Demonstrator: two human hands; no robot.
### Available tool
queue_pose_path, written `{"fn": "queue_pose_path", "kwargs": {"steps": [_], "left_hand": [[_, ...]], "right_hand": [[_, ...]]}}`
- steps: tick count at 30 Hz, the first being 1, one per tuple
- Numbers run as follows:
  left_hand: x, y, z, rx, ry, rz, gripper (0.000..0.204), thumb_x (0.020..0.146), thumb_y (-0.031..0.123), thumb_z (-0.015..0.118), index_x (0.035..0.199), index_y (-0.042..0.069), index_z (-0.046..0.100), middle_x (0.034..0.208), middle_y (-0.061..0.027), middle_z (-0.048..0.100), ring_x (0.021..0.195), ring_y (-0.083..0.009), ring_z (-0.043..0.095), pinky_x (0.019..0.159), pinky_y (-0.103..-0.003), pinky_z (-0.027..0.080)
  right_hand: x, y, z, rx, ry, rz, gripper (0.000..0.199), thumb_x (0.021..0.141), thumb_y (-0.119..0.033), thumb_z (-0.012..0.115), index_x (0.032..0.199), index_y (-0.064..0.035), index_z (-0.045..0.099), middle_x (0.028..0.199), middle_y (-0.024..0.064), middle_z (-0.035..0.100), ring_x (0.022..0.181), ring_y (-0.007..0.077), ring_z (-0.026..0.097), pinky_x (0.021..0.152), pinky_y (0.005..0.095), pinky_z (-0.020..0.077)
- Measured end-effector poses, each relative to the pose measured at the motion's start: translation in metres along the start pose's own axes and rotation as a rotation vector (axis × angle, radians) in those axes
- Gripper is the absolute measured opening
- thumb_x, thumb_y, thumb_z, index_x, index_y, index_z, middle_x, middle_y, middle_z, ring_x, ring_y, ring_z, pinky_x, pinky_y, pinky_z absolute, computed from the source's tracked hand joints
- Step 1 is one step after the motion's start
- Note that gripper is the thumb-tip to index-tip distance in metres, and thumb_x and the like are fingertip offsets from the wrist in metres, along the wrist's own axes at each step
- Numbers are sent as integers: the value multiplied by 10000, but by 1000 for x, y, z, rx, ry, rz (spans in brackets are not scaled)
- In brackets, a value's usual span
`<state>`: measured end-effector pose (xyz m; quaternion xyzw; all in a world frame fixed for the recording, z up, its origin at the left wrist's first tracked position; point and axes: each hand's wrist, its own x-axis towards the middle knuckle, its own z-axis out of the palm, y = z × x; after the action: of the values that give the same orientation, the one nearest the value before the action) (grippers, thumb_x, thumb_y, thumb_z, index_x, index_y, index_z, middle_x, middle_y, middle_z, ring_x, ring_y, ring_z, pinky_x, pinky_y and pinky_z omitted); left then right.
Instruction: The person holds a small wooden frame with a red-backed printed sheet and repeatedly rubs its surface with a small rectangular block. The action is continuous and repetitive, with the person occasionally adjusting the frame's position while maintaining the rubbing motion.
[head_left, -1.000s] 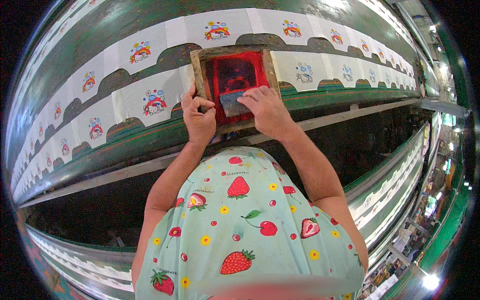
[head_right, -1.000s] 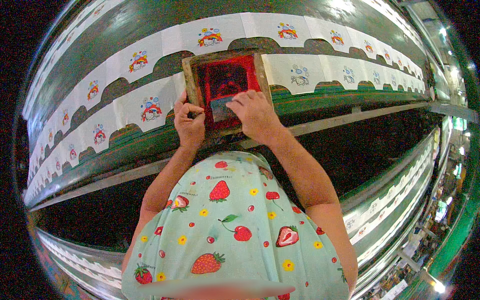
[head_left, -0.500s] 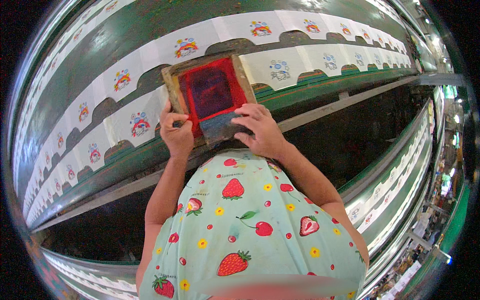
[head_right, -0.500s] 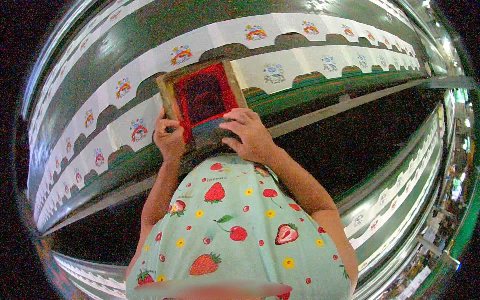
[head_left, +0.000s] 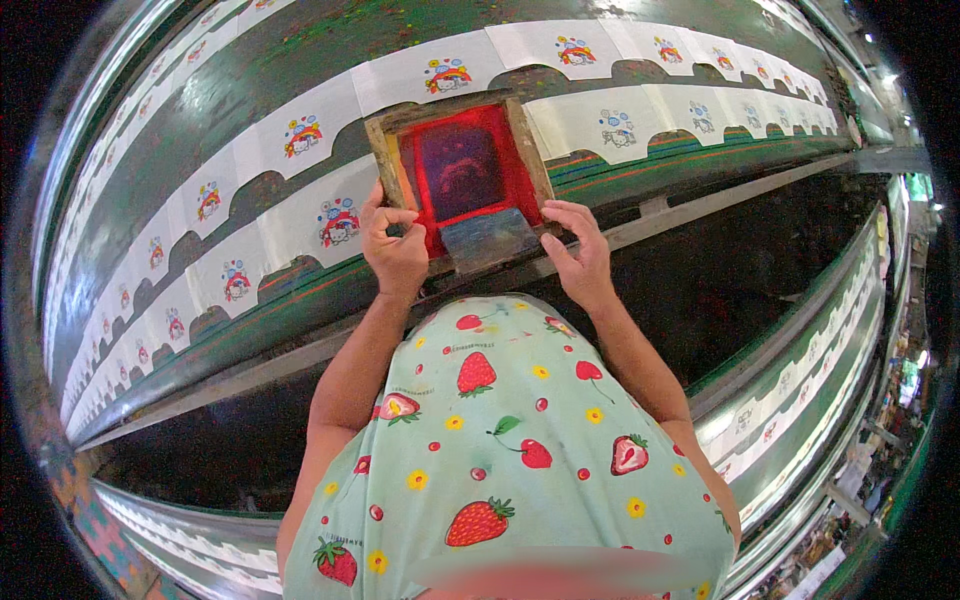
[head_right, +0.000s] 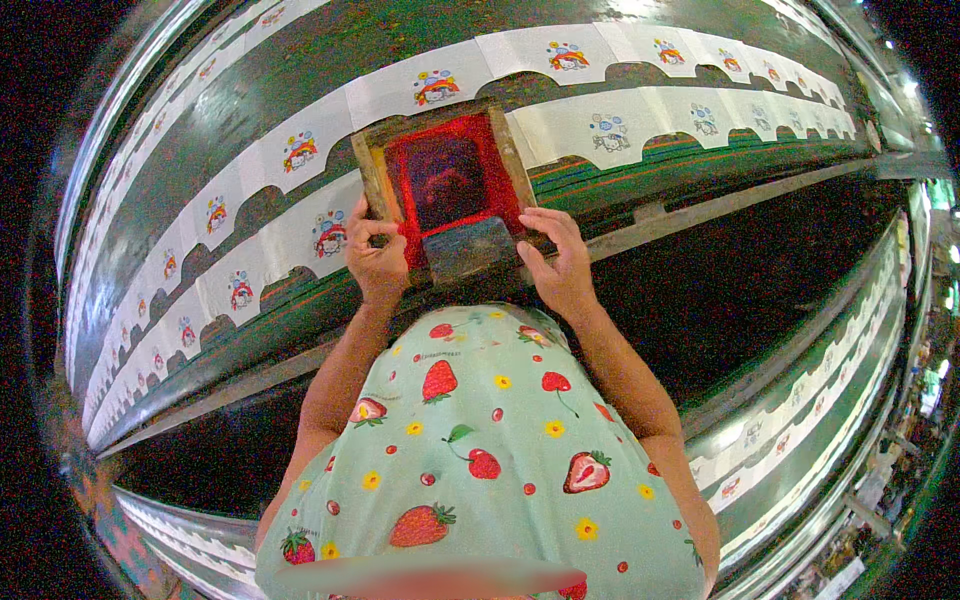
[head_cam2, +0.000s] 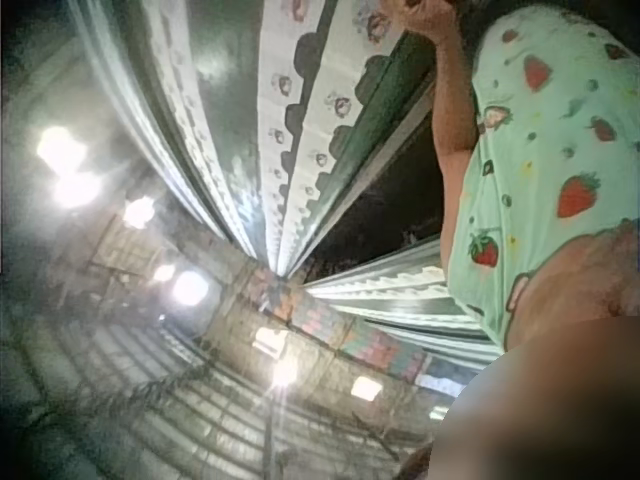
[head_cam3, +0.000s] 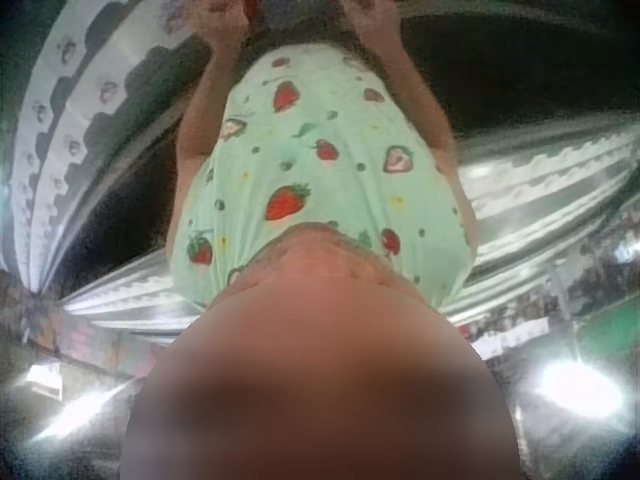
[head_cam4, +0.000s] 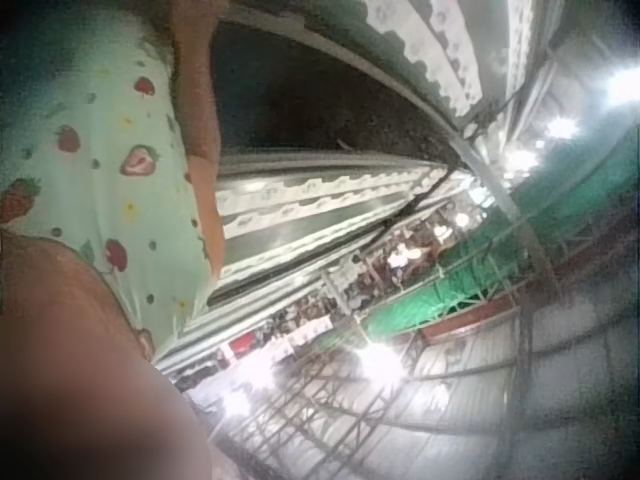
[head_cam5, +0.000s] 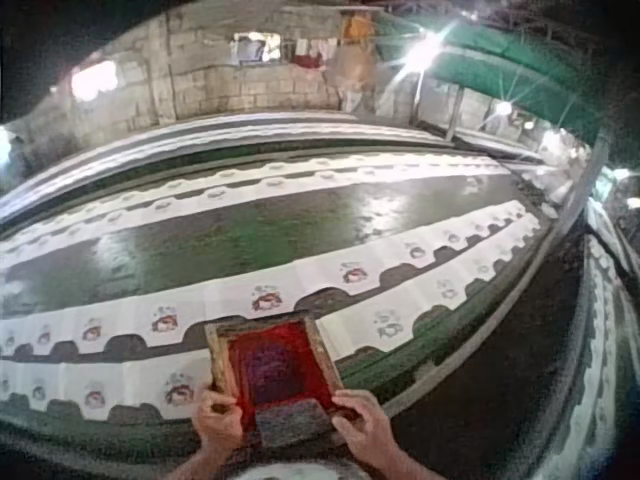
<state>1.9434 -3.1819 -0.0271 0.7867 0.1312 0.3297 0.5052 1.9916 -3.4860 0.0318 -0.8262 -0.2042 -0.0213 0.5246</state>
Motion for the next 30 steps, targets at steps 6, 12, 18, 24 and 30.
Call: {"fn": "queue_pose_path", "kwargs": {"steps": [6, 12, 18, 24, 30], "left_hand": [[-12, 5, 34, -38, 36, -106, 215, 779, -134, 720, 895, 47, 733, 1637, -334, 608, 1504, -366, 628, 1231, -426, 466], [-13, -4, 41, -296, 52, -212, 246, 743, -131, 746, 917, 38, 702, 1698, -303, 567, 1515, -336, 609, 1253, -443, 441], [-14, -5, 40, -271, 52, -216, 233, 742, -125, 748, 912, 31, 718, 1698, -308, 564, 1527, -326, 600, 1260, -419, 443], [-13, -4, 39, -229, 25, -254, 202, 770, -124, 733, 899, 30, 713, 1716, -320, 539, 1558, -303, 575, 1266, -393, 418], [-14, -3, 43, -162, 31, -233, 184, 773, -113, 735, 881, 34, 710, 1707, -301, 559, 1549, -297, 588, 1256, -377, 428]], "right_hand": [[7, 22, -43, -19, -88, -72, 432, 920, -18, 824, 1342, -83, 758, 1447, 149, 727, 1393, 370, 649, 1215, 487, 493], [3, 30, -63, -54, -97, -138, 412, 926, 52, 811, 1312, -84, 767, 1420, 142, 736, 1363, 369, 660, 1186, 488, 517], [-2, 35, -70, -39, -36, -177, 337, 945, 45, 808, 1259, -74, 782, 1354, 136, 766, 1250, 375, 720, 1106, 481, 573], [6, 20, -65, -152, -115, -507, 268, 906, -25, 859, 1154, -98, 792, 1287, 102, 767, 1214, 356, 738, 1044, 497, 603], [31, -5, -46, -384, -377, -615, 364, 895, -194, 875, 1240, -112, 792, 1297, 95, 722, 1286, 343, 688, 1104, 499, 559]]}}
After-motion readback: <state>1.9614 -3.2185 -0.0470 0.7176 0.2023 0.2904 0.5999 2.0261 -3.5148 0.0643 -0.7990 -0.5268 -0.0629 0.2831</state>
